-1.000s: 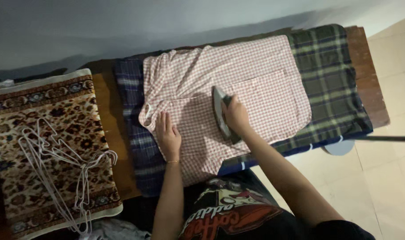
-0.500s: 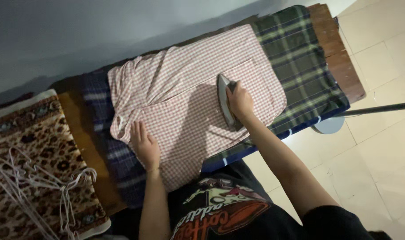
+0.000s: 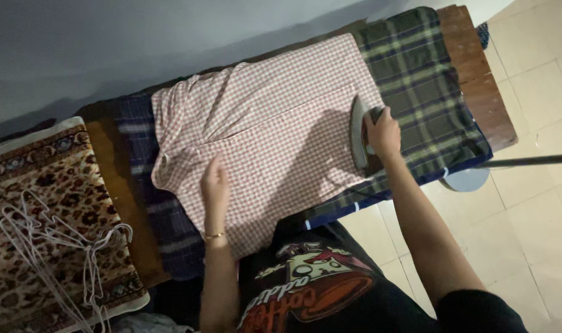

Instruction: The person irons a red-and-white checkered shirt on a wooden table covered with a plaid cloth. They smooth the fabric, use an electric iron to press the shirt, and then place a hanger into the garment.

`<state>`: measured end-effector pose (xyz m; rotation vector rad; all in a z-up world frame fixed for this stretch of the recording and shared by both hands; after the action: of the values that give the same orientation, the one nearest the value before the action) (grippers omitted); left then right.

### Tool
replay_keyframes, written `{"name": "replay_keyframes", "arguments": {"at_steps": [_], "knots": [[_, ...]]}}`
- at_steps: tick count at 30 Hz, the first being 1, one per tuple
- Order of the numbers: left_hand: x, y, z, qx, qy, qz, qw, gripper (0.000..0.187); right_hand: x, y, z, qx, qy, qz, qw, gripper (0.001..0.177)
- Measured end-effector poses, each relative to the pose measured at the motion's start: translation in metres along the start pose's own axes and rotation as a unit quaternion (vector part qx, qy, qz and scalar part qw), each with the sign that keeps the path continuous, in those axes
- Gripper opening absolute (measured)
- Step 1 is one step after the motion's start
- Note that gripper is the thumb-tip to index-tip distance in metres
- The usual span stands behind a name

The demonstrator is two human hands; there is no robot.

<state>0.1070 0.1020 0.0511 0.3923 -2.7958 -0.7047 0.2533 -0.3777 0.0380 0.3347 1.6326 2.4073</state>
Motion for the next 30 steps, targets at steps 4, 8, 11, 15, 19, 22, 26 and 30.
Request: {"name": "replay_keyframes", "arguments": {"at_steps": [4,8,11,15,19,22,26,30], "knots": [[0.058,-0.009,-0.163,0.242,-0.192,0.137,0.941,0.04,0.039,-0.018,0.028,-0.01,0.05,0.094,0.994,0.061],[0.142,0.005,-0.256,0.372,-0.304,0.304,0.823,0.04,0.097,-0.03,0.077,0.015,0.134,0.188,0.973,0.056],[0.136,0.016,-0.249,0.402,-0.341,0.357,0.771,0.04,0.147,-0.029,0.12,-0.01,0.205,0.233,0.95,0.053],[0.115,0.021,-0.227,0.405,-0.371,0.383,0.743,0.041,0.196,-0.045,0.167,0.047,0.231,0.31,0.921,0.053],[0.151,0.042,-0.253,0.407,-0.37,0.372,0.747,0.042,0.209,-0.069,0.207,0.013,0.236,0.289,0.927,0.05],[0.168,0.066,-0.271,0.393,-0.377,0.337,0.768,0.042,0.19,-0.085,0.239,-0.019,0.223,0.252,0.941,0.051],[0.108,0.09,-0.178,0.278,-0.327,0.127,0.894,0.044,0.153,-0.102,0.285,-0.059,0.253,0.177,0.949,0.054],[0.063,0.112,0.002,-0.041,-0.099,-0.144,0.984,0.03,0.143,-0.128,0.298,-0.037,0.268,0.157,0.95,0.056]]}}
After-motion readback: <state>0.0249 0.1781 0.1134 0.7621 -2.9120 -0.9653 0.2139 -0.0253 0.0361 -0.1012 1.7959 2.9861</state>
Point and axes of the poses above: each hand's wrist, its own x-axis away from the middle knuckle, its own y-axis out of the back of the hand, z = x × y, the point moved 7 cm from there along -x, towards the middle knuckle, and after that the axes turned 2 degrees about -y, right-handed, at the moved point
